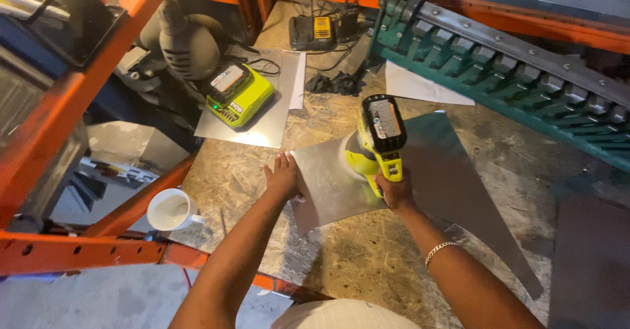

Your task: The person uses a yellow cordless orbital sander to smooth the surface of a curved metal sheet on a workbench. They hold the sheet steady with their left hand while moving the sander across the surface in overlapping passes.

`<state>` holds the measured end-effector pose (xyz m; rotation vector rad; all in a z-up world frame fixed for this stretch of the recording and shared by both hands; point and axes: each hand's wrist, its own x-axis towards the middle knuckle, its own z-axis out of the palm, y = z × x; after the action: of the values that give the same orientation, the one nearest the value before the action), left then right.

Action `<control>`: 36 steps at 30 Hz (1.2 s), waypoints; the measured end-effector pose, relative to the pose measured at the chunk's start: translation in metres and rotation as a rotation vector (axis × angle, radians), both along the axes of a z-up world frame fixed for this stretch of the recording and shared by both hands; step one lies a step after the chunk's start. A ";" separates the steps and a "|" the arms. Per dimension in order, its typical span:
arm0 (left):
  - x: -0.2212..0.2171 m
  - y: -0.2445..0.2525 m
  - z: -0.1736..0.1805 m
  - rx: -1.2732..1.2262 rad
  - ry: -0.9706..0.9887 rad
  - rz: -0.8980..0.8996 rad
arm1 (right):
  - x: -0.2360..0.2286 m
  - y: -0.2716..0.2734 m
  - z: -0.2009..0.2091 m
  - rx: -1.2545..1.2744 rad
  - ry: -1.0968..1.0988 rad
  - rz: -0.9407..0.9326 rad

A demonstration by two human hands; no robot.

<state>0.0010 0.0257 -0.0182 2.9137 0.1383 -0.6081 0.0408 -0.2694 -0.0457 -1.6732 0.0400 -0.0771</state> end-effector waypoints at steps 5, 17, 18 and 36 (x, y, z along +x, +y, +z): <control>-0.008 0.005 0.016 -0.040 -0.009 0.005 | -0.016 0.033 0.016 -0.014 0.012 0.096; 0.028 0.046 -0.056 0.088 -0.126 -0.200 | -0.038 0.052 0.026 0.025 0.038 0.239; 0.032 0.050 -0.062 0.100 -0.099 -0.214 | -0.039 0.049 0.021 0.030 0.020 0.236; 0.002 0.011 0.002 0.133 -0.189 -0.090 | -0.032 0.037 0.014 0.040 0.028 0.099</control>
<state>0.0027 0.0366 -0.0160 3.1006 0.0254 -0.3450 0.0084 -0.2329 -0.0314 -1.6339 -0.0199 0.0215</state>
